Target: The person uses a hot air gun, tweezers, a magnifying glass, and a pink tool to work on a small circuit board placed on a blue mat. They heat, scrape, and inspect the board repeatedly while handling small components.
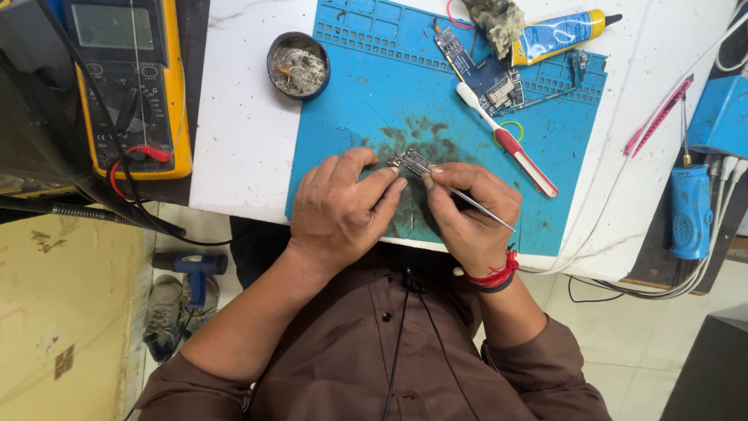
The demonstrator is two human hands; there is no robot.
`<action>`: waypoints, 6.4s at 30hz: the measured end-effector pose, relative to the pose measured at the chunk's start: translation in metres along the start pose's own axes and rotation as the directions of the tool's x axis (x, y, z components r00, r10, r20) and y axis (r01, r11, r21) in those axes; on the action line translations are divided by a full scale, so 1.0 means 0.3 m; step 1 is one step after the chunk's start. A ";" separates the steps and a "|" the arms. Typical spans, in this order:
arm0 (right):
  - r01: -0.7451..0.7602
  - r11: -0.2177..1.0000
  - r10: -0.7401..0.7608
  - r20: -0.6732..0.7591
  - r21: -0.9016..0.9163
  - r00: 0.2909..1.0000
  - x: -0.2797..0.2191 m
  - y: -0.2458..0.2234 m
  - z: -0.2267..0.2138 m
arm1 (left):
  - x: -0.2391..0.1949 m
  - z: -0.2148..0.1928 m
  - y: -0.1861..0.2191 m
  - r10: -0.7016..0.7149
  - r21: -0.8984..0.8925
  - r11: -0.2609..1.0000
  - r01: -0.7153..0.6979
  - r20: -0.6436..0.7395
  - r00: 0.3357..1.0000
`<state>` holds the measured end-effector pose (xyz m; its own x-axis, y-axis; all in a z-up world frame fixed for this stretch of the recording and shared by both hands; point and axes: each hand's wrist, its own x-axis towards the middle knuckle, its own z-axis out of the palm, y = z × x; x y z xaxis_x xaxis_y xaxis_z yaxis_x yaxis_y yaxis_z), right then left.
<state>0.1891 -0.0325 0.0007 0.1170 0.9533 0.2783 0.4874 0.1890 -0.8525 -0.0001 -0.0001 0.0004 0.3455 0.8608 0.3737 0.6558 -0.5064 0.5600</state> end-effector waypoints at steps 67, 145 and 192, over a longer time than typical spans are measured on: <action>-0.142 0.891 0.186 -0.059 0.431 0.981 -0.076 0.116 -0.043 | -0.011 -0.043 -0.035 0.032 -0.098 0.994 -0.042 -0.100 0.994; -0.120 0.992 0.121 0.058 -0.030 0.991 0.024 0.018 0.004 | -0.008 0.017 -0.010 0.023 0.120 0.992 -0.025 0.014 1.000; -0.144 0.933 0.127 0.072 0.331 0.989 -0.006 0.045 -0.001 | -0.040 0.009 -0.027 0.136 -0.017 0.990 -0.137 -0.073 0.988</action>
<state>0.1956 -0.0318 -0.0112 0.1153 0.9842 0.1347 0.1511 0.1166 -0.9816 -0.0077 -0.0061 -0.0107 0.3812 0.7780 0.4993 0.5907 -0.6205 0.5159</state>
